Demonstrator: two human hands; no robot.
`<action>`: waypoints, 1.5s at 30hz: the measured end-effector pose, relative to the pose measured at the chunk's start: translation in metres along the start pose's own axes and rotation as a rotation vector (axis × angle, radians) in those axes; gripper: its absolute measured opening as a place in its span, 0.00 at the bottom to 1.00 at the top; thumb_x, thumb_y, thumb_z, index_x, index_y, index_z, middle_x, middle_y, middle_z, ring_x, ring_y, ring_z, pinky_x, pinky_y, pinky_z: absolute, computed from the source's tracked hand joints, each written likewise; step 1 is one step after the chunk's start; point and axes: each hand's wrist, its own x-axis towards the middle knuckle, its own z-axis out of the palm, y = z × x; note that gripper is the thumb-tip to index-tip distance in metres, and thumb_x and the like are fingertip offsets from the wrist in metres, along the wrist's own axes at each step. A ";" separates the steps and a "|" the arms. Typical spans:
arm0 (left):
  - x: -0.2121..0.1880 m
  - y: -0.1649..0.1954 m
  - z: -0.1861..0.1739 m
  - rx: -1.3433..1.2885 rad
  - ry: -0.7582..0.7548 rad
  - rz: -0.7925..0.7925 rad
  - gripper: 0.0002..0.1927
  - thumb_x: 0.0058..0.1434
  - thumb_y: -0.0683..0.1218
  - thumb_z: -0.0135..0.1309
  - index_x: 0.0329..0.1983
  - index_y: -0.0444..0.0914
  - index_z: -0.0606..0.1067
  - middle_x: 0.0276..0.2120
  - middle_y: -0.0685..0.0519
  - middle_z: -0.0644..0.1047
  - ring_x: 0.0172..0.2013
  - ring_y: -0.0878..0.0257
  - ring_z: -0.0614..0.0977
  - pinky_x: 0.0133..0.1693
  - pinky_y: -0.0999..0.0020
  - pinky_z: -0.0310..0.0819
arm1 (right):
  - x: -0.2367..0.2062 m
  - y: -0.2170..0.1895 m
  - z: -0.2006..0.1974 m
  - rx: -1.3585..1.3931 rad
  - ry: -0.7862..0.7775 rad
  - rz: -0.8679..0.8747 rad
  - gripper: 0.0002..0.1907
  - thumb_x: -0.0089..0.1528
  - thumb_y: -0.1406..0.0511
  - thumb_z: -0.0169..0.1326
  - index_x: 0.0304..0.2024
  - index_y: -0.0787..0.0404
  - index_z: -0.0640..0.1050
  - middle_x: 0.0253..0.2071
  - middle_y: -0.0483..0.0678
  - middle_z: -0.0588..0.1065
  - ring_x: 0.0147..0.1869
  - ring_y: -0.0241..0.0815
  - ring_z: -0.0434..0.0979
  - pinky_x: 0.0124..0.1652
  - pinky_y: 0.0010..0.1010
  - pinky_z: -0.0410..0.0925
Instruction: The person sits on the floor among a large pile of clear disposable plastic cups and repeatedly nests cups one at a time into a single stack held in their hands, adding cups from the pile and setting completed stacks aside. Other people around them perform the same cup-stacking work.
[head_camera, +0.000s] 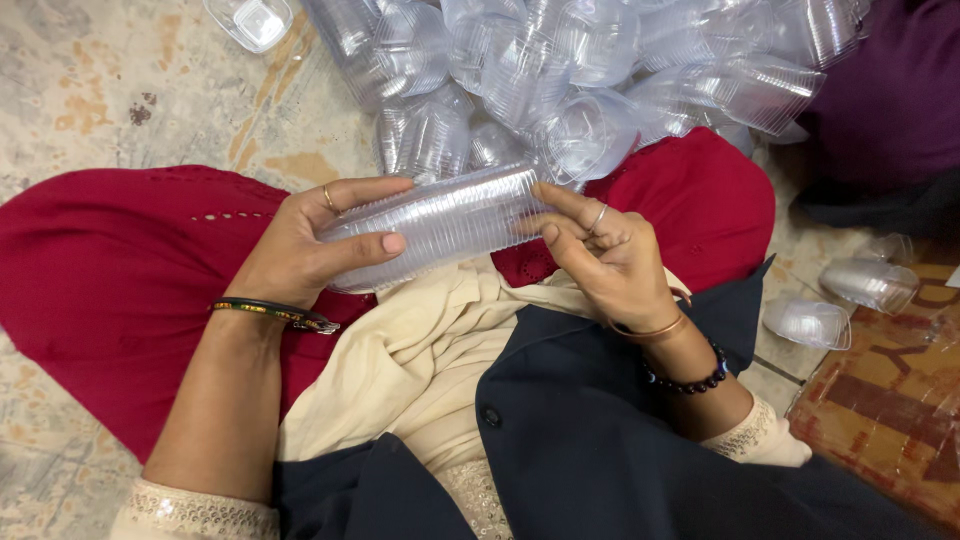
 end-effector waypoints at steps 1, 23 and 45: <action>0.001 0.000 0.000 -0.010 -0.008 0.000 0.31 0.51 0.44 0.67 0.60 0.37 0.77 0.50 0.50 0.82 0.49 0.63 0.82 0.53 0.70 0.75 | 0.000 0.001 0.000 -0.005 -0.003 -0.005 0.21 0.70 0.70 0.53 0.66 0.71 0.73 0.41 0.42 0.80 0.32 0.18 0.61 0.31 0.14 0.57; 0.000 0.002 -0.001 -0.023 -0.025 -0.009 0.32 0.51 0.46 0.67 0.62 0.37 0.76 0.51 0.49 0.82 0.50 0.63 0.82 0.54 0.70 0.74 | 0.002 0.009 0.005 -0.075 0.038 -0.118 0.24 0.66 0.74 0.57 0.65 0.73 0.71 0.45 0.49 0.82 0.41 0.22 0.74 0.40 0.15 0.69; -0.001 0.004 -0.004 0.006 -0.006 -0.016 0.32 0.51 0.47 0.68 0.61 0.37 0.77 0.50 0.50 0.82 0.49 0.63 0.82 0.52 0.70 0.75 | 0.005 -0.008 0.020 -0.167 0.111 -0.140 0.26 0.63 0.75 0.61 0.64 0.75 0.71 0.44 0.51 0.81 0.48 0.33 0.82 0.48 0.22 0.76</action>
